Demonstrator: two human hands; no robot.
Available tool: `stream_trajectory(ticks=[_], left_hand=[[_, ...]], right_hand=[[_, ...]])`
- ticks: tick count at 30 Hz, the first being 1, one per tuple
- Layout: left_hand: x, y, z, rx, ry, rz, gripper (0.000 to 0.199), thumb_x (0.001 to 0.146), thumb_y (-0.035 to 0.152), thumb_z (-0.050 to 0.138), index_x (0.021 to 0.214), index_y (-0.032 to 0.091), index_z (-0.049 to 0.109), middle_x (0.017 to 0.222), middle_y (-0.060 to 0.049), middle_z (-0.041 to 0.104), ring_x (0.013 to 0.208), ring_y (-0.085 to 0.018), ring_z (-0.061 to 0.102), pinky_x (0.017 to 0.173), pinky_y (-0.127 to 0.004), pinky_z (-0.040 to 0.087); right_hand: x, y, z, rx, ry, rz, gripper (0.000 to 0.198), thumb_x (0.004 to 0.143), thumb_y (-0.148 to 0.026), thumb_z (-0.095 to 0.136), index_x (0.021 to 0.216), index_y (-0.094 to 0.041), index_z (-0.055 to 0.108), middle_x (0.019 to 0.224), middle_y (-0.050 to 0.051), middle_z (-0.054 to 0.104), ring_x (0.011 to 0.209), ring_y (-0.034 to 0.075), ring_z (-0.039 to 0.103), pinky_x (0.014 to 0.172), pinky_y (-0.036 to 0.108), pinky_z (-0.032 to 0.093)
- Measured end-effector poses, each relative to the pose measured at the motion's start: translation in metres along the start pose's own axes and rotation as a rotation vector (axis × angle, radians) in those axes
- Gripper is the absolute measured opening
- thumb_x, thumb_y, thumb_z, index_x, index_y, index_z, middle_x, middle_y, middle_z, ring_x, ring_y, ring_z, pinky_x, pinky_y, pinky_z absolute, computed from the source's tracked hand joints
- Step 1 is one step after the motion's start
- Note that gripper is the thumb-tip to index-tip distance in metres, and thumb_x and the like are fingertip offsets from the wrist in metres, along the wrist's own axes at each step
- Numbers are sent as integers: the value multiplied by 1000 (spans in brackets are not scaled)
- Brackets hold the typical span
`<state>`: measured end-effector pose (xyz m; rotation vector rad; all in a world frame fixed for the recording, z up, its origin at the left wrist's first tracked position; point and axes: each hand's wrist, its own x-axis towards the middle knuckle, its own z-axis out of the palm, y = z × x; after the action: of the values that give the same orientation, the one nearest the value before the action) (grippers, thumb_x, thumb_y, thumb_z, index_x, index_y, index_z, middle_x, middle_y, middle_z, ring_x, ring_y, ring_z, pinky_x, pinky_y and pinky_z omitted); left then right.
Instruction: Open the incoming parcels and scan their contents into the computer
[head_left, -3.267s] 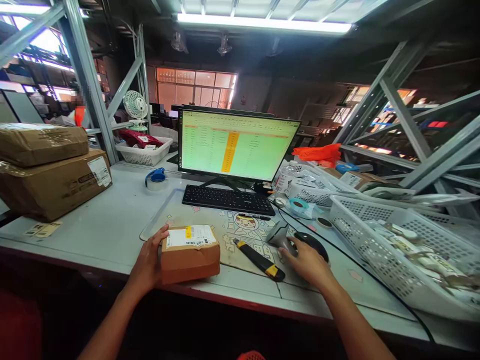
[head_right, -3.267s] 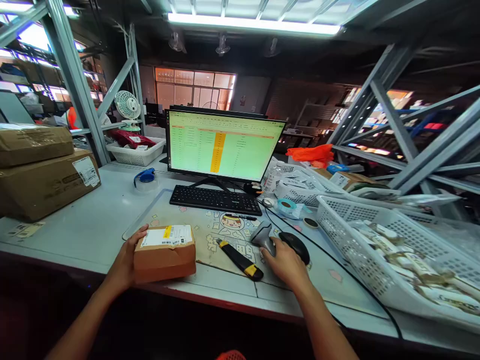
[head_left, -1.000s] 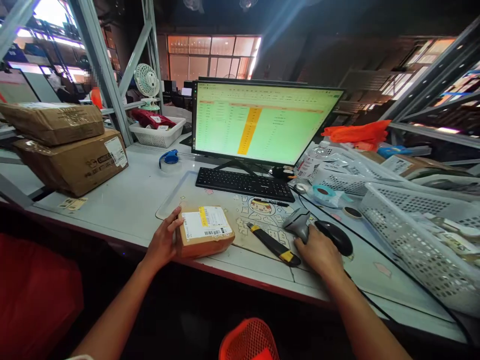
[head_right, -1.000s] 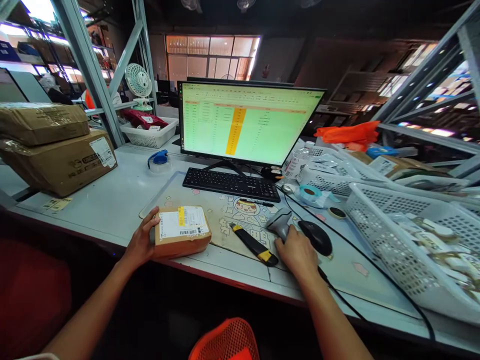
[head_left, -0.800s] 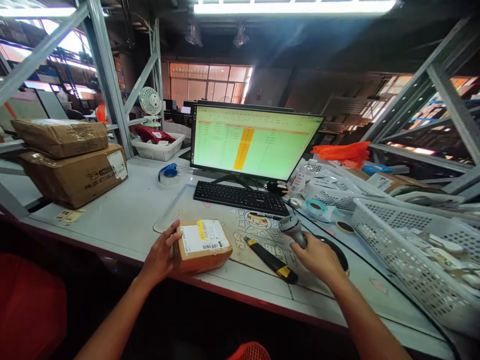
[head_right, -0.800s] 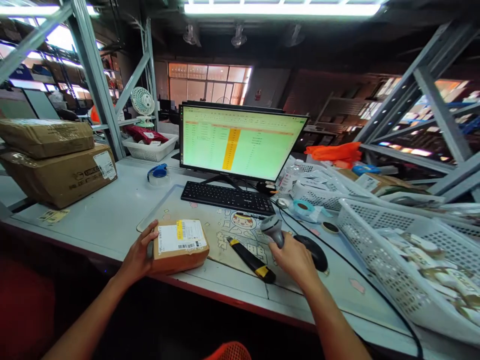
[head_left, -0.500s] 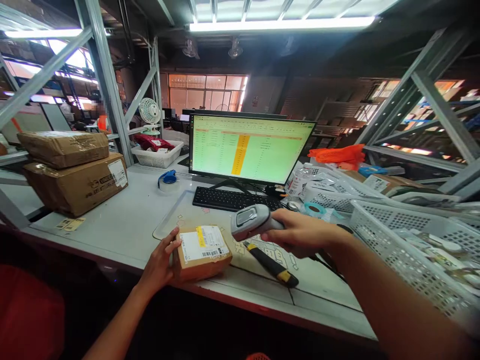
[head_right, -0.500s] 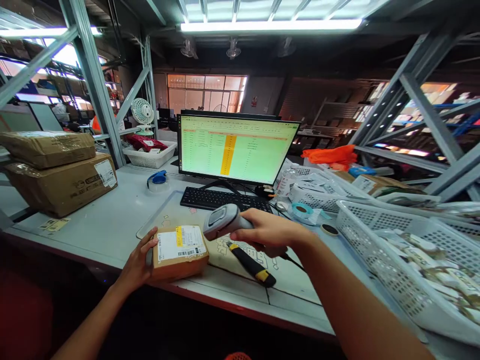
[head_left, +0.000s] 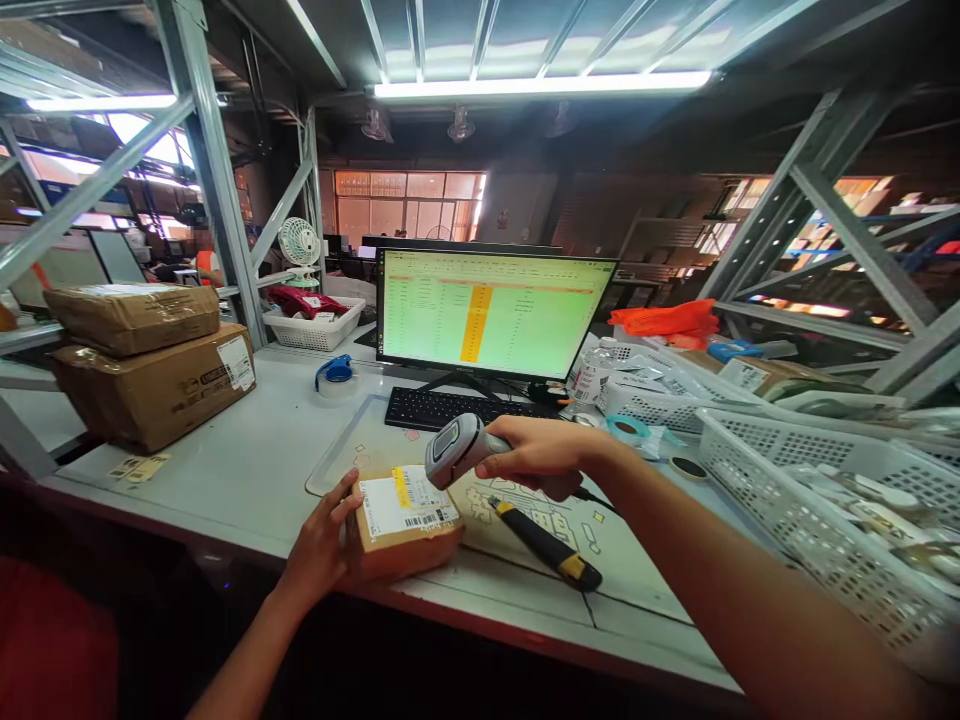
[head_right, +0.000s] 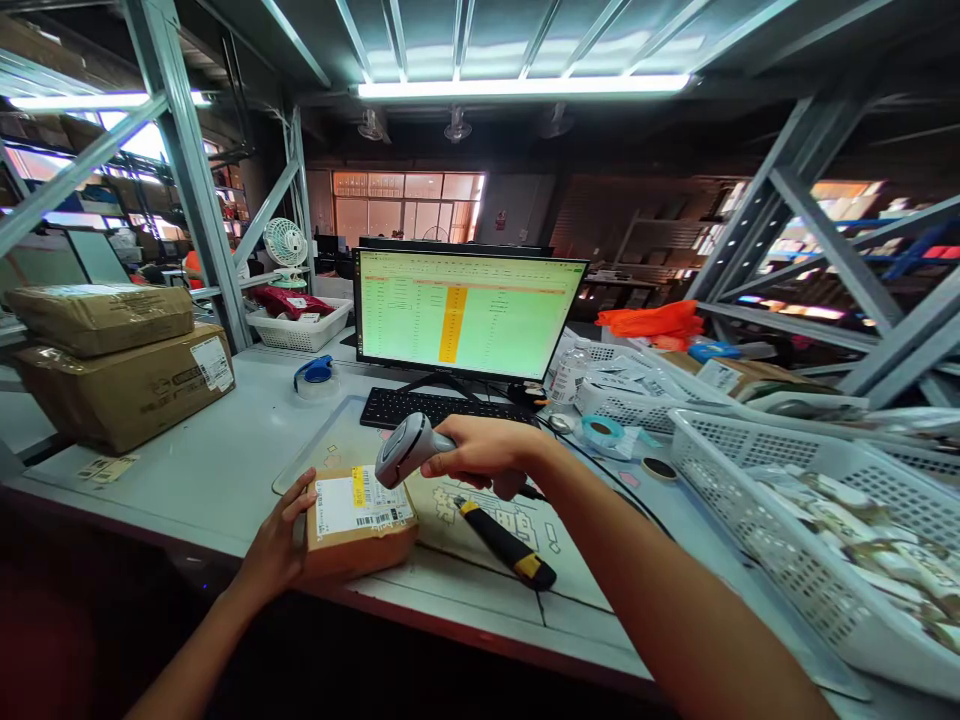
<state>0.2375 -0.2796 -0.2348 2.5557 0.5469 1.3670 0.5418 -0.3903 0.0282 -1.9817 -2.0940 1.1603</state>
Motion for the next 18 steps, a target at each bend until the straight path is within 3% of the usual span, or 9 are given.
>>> stream_trajectory(ticks=[5,9,12,14,18], left_hand=[[0,0,0,-10,-3,-8,73,82,-2,62,144,29,38,164,-15,35,150,-27,42,113,-47,52],[-1,1,-1,-13,-20,-30,74,82,-1,62,145,29,36,164,-16,34,150,-28,40,114,-49,51],[-1,2,0,-9,-16,-58,75,82,-2,59,146,29,35,164,-15,33,149,-28,42,112,-49,52],[-1,3,1,-6,3,-89,75,82,-1,58,146,30,35,163,-15,33,146,-27,46,111,-49,53],[3,7,2,-2,82,-195,77,78,9,67,146,26,35,151,-16,45,138,-31,52,112,-53,51]], right_hand=[[-5,0,0,0,33,17,40,86,-56,65,87,-16,59,55,-4,49,50,10,45,47,22,36],[-7,22,7,-18,240,54,39,88,-50,62,105,-16,66,71,1,60,57,13,51,50,24,38],[-8,65,22,-163,528,156,35,90,-47,57,103,-15,68,93,8,70,77,20,62,64,28,45],[-9,104,39,-267,682,305,36,93,-45,53,100,-14,68,98,13,72,88,26,65,73,31,46],[-15,179,87,-332,830,660,47,99,-39,43,131,-9,59,114,20,71,103,34,68,83,40,49]])
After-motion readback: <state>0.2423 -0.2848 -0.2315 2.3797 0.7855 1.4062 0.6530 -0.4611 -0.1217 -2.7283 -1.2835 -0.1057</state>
